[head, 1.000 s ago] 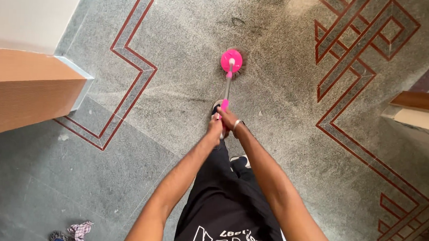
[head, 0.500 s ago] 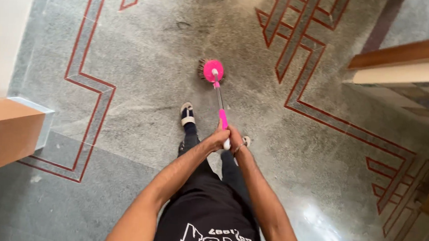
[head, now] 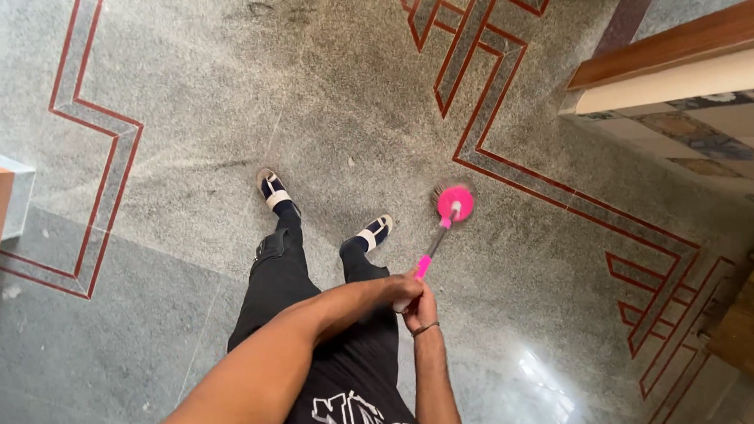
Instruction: The person is mopping the tiled floor in a hallway using a pink mop.
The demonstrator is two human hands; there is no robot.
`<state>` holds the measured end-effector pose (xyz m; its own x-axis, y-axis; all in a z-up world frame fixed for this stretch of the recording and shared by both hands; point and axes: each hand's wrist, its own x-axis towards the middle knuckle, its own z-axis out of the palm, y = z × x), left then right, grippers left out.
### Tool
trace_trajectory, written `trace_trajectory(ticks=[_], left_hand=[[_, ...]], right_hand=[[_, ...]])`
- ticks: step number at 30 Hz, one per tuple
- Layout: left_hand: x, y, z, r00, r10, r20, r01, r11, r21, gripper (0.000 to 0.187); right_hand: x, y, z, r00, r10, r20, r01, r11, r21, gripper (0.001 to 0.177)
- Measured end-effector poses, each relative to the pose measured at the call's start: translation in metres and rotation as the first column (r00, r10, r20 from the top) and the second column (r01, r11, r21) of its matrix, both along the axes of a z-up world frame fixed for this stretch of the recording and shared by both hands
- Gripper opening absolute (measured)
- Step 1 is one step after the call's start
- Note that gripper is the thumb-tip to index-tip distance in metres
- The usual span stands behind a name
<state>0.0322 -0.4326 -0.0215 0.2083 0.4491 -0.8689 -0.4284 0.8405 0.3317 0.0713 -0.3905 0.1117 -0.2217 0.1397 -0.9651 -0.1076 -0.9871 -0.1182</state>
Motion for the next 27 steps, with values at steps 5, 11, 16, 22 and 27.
trace_trajectory(ticks=[5, 11, 16, 22, 27], left_hand=[[0.019, 0.02, -0.036, 0.969, 0.247, -0.009, -0.247, 0.969, -0.029, 0.039], [-0.028, -0.015, -0.024, 0.845, 0.534, -0.03, -0.532, 0.834, -0.144, 0.039], [-0.125, -0.122, 0.015, 0.764, 0.643, -0.052, -0.633, 0.733, -0.249, 0.064], [-0.206, -0.284, -0.007, 0.445, 0.872, -0.206, -0.893, 0.45, -0.022, 0.054], [-0.289, -0.362, -0.002, 0.19, 0.843, -0.503, -0.953, 0.281, 0.11, 0.039]], right_hand=[[0.052, 0.009, -0.082, 0.994, 0.091, -0.061, -0.089, 0.995, 0.04, 0.027], [0.008, -0.016, -0.117, 0.961, 0.275, -0.024, -0.273, 0.96, 0.058, 0.035], [-0.091, -0.089, -0.109, 0.855, 0.518, 0.014, -0.518, 0.855, 0.026, 0.033], [-0.227, -0.214, -0.106, 0.556, 0.831, 0.032, -0.829, 0.551, 0.101, 0.029], [-0.328, -0.299, -0.159, 0.254, 0.965, 0.064, -0.915, 0.219, 0.338, 0.03]])
